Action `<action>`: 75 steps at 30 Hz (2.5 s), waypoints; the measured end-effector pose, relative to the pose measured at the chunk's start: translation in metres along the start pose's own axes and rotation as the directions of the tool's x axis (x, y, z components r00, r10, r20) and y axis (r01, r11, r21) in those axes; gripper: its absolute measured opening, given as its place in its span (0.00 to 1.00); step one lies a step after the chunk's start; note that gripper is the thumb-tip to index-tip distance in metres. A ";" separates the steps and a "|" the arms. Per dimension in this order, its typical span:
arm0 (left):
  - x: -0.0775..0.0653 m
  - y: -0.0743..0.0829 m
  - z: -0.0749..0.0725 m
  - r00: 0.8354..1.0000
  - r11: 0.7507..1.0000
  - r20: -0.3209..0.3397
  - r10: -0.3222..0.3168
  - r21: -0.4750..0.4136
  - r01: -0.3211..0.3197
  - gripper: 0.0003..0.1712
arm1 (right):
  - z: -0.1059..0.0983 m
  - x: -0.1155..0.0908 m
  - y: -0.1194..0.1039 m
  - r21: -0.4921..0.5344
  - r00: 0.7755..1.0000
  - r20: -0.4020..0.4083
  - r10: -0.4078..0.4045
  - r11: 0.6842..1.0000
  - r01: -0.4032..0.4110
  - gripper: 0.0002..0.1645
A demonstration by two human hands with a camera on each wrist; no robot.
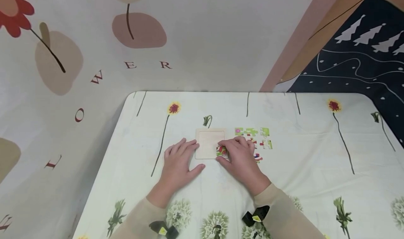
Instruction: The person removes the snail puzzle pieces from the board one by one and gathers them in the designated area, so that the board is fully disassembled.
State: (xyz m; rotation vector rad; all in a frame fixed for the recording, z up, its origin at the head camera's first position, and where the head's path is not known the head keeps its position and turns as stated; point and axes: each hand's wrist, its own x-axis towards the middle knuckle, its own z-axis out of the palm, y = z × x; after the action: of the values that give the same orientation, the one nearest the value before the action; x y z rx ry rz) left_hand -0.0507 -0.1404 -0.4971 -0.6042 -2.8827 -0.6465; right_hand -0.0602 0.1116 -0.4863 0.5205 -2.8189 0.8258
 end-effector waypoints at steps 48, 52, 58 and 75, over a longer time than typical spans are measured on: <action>0.002 0.003 0.001 1.000 1.000 -0.012 0.021 -0.022 -0.021 0.39 | -0.034 -0.038 0.063 0.268 0.969 -0.244 -0.039 0.958 0.106 0.32; 0.003 0.004 0.003 1.000 1.000 -0.006 0.011 -0.013 -0.011 0.39 | -0.048 -0.050 0.080 0.278 0.983 -0.185 0.007 0.960 0.045 0.32; 0.004 0.005 0.003 1.000 1.000 0.003 0.000 -0.008 0.000 0.39 | -0.072 -0.068 0.107 0.244 0.987 -0.157 0.046 0.970 -0.007 0.33; 0.002 0.009 0.003 1.000 1.000 0.016 -0.012 0.002 0.012 0.38 | -0.083 -0.072 0.121 0.144 0.997 -0.041 0.070 0.988 -0.063 0.29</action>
State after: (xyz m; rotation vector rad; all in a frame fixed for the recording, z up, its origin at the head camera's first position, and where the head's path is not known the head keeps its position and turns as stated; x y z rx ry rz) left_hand -0.0492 -0.1304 -0.4963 -0.5951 -2.9041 -0.6428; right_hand -0.0344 0.2724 -0.4943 0.4234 -2.7629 1.0449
